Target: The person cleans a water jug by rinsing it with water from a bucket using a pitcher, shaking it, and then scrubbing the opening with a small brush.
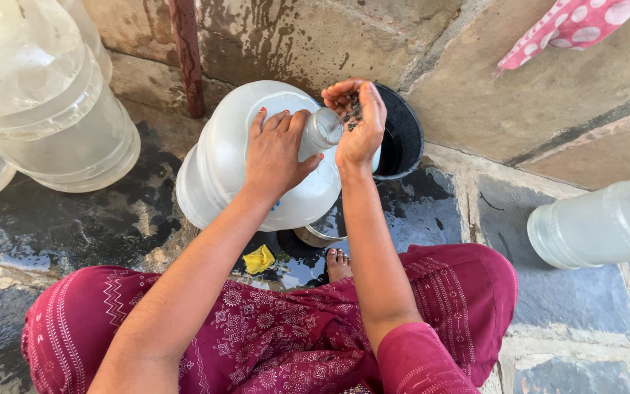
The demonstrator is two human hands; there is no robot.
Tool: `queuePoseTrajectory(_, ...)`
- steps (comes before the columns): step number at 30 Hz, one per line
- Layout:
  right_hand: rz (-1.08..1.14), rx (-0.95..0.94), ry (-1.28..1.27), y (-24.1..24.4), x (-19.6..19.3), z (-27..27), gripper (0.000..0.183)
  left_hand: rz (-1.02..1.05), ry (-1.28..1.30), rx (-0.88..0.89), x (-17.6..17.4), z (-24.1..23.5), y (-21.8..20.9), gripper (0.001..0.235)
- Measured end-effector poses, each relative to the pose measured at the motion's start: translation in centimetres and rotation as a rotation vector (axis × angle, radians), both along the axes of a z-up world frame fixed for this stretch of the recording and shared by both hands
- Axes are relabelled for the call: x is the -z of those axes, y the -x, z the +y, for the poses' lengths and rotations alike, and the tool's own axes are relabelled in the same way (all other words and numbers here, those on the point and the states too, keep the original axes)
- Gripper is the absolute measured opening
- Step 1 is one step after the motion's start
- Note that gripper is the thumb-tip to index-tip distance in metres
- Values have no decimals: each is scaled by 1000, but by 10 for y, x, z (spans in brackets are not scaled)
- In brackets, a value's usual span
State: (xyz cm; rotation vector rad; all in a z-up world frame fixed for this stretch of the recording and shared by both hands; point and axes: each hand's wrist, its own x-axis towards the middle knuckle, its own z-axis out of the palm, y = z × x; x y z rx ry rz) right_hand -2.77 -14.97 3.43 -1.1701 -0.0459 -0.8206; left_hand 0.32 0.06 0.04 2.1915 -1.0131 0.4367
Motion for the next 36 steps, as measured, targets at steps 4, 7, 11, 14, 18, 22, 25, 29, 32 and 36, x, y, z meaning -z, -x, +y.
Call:
queuePoseTrajectory(4, -23, -45, 6, 3, 0, 3, 39, 20, 5, 3, -1, 0, 0, 74)
queuePoseTrajectory(7, -28, -76, 6, 5, -2, 3, 54, 21, 17, 5, -1, 1, 0, 74)
queuePoseTrajectory(11, -44, -96, 20, 7, -1, 3, 68, 23, 24, 9, -2, 1, 0, 75)
queuePoseTrajectory(14, -60, -65, 50, 7, 4, 3, 73, 28, 22, 13, -3, 1, 0, 76)
queuePoseTrajectory(18, -33, -23, 164, 6, 13, 1, 79, 35, 17, 6, -3, 0, 3, 77)
queuePoseTrajectory(22, -46, 11, 95, 1, 16, -3, 79, 32, 15, -5, -4, -2, 2, 76)
queuePoseTrajectory(25, -27, 16, 172, -2, 15, -4, 84, 40, 10, -4, -3, -1, 0, 76)
queuePoseTrajectory(29, -1, -9, 191, -4, 13, 1, 84, 5, 28, -20, -1, -1, -3, 79)
queuePoseTrajectory(32, 14, -44, 125, -9, 8, 5, 83, 0, 13, -33, 1, 1, -6, 77)
queuePoseTrajectory(36, -47, -207, -362, -18, -2, -13, 76, 5, -8, -49, 4, 4, -10, 78)
